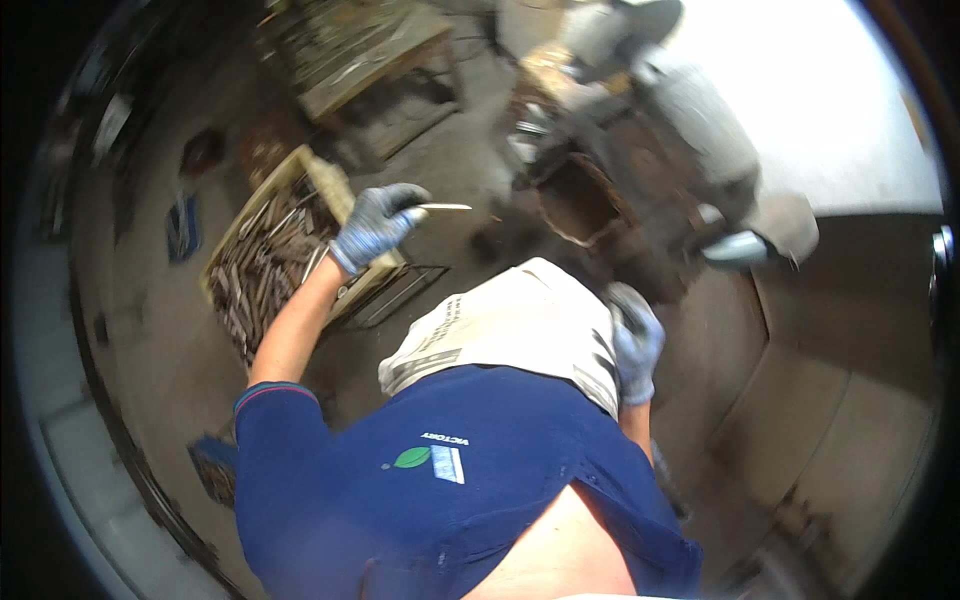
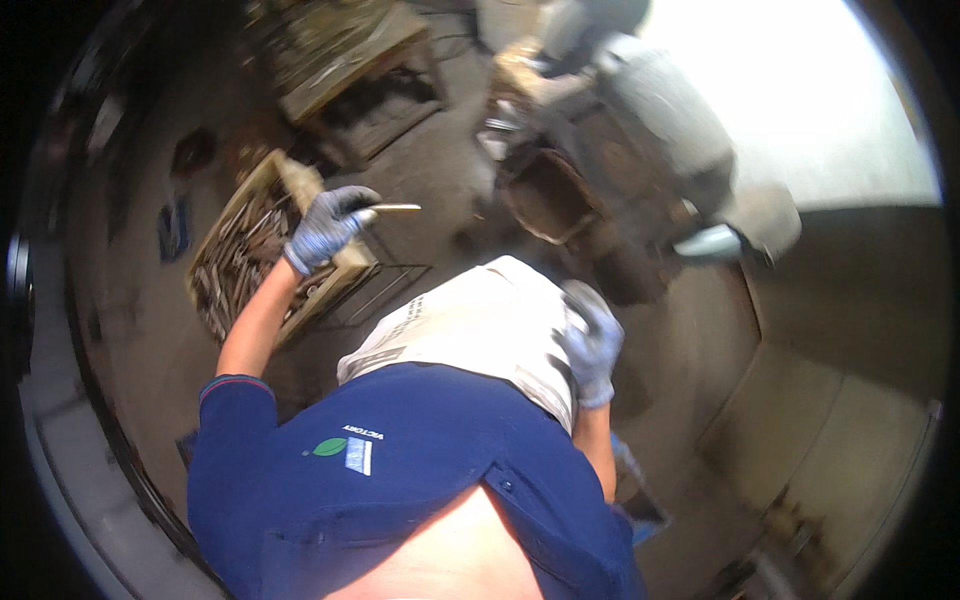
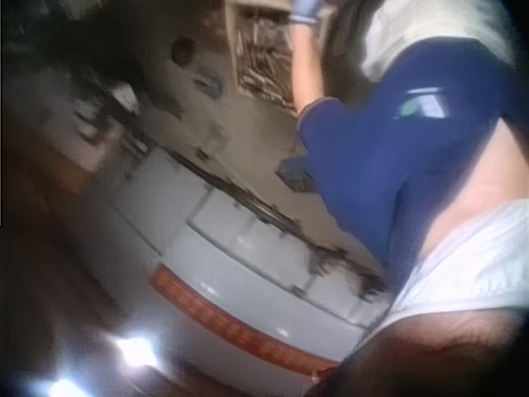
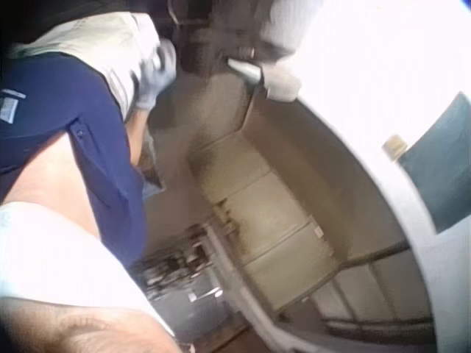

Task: The person is grinding small metal tubes using a bench grinder. They pick up the tubes from a bin, press the ends against the rotating wheel, and then place them into another bin.

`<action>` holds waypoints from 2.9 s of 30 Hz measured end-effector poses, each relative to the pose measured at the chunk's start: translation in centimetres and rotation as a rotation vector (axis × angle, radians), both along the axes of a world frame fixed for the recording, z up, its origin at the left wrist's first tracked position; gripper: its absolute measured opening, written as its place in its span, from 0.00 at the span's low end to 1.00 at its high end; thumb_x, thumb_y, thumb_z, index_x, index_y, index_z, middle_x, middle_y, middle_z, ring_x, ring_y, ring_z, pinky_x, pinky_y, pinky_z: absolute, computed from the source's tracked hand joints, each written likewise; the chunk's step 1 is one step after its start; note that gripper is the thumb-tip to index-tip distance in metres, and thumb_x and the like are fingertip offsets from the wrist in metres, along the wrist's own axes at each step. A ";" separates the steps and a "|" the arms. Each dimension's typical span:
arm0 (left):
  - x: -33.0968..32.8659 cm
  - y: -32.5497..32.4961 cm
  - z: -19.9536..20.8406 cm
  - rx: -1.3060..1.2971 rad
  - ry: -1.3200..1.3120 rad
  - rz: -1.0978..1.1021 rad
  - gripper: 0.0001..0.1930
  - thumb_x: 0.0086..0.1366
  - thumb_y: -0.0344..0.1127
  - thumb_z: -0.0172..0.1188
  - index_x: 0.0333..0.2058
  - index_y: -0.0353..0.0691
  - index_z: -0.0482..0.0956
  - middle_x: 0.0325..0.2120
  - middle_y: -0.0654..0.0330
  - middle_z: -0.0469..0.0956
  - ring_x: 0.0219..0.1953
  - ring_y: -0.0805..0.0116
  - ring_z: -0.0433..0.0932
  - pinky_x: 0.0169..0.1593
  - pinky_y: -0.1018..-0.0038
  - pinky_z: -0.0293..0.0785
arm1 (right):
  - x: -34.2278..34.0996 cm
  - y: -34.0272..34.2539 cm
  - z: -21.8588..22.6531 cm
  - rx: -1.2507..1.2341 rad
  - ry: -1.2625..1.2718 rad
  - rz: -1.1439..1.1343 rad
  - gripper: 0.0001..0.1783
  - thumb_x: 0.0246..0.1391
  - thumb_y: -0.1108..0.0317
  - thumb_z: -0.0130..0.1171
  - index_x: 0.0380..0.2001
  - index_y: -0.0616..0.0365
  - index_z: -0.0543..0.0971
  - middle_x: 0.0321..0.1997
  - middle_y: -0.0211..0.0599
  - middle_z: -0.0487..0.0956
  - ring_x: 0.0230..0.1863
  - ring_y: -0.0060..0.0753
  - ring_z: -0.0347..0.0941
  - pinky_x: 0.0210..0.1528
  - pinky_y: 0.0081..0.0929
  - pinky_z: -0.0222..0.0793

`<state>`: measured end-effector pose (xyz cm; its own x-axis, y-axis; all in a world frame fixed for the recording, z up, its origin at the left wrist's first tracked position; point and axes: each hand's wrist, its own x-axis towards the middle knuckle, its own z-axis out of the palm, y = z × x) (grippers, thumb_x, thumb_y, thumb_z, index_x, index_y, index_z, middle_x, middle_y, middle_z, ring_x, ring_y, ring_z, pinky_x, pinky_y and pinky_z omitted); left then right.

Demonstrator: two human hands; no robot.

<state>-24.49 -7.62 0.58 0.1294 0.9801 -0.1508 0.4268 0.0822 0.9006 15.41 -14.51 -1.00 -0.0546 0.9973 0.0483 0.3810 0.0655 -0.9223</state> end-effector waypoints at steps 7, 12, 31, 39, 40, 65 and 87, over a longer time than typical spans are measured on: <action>18.5 4.8 -0.3 0.022 -0.501 -0.443 0.11 0.57 0.22 0.59 0.40 0.31 0.77 0.34 0.58 0.79 0.36 0.77 0.76 0.41 0.80 0.74 | -1.9 2.2 3.1 0.305 -0.161 -0.122 0.23 0.35 0.69 0.68 0.39 0.65 0.78 0.49 0.50 0.72 0.49 0.46 0.72 0.52 0.32 0.68; 23.9 5.3 -1.0 -0.144 -0.583 -0.556 0.11 0.57 0.23 0.59 0.41 0.30 0.76 0.33 0.57 0.80 0.35 0.76 0.77 0.39 0.79 0.75 | 0.0 -0.1 2.2 0.205 0.113 -0.424 0.16 0.40 0.74 0.66 0.37 0.66 0.78 0.44 0.44 0.71 0.45 0.40 0.73 0.48 0.28 0.69; 30.1 9.0 -4.3 -0.322 -0.630 -0.665 0.09 0.60 0.27 0.58 0.39 0.30 0.77 0.29 0.61 0.79 0.31 0.81 0.73 0.36 0.81 0.74 | 1.8 -0.5 0.0 0.390 0.072 -0.771 0.13 0.46 0.80 0.58 0.38 0.62 0.80 0.45 0.37 0.71 0.49 0.32 0.67 0.52 0.24 0.62; 32.0 9.6 -4.5 -0.537 -0.786 -0.571 0.09 0.60 0.28 0.58 0.38 0.30 0.77 0.29 0.60 0.79 0.30 0.78 0.75 0.36 0.80 0.76 | 3.4 0.6 -0.4 0.378 -0.192 -0.742 0.17 0.41 0.81 0.60 0.39 0.58 0.80 0.44 0.38 0.72 0.48 0.37 0.69 0.52 0.26 0.63; 32.5 9.7 -5.4 -0.518 -0.780 -0.554 0.09 0.60 0.28 0.58 0.38 0.30 0.77 0.29 0.61 0.79 0.30 0.78 0.75 0.35 0.80 0.75 | 4.0 0.6 -1.8 0.350 -0.057 -0.744 0.17 0.42 0.81 0.60 0.40 0.59 0.80 0.47 0.40 0.73 0.52 0.38 0.68 0.55 0.27 0.62; 39.5 12.3 -8.9 -0.544 -0.628 -0.189 0.04 0.60 0.26 0.56 0.31 0.33 0.78 0.25 0.60 0.79 0.23 0.75 0.76 0.27 0.78 0.75 | 10.3 6.8 -6.9 0.197 -0.022 -0.736 0.10 0.46 0.79 0.62 0.35 0.64 0.79 0.38 0.37 0.80 0.41 0.26 0.76 0.44 0.18 0.71; 38.9 13.5 -6.8 -0.485 -0.465 -0.241 0.06 0.62 0.29 0.55 0.29 0.34 0.78 0.21 0.60 0.78 0.19 0.75 0.74 0.21 0.80 0.70 | 10.8 7.6 -9.8 0.081 0.428 -0.719 0.11 0.52 0.78 0.57 0.40 0.65 0.78 0.40 0.35 0.80 0.42 0.21 0.75 0.47 0.18 0.70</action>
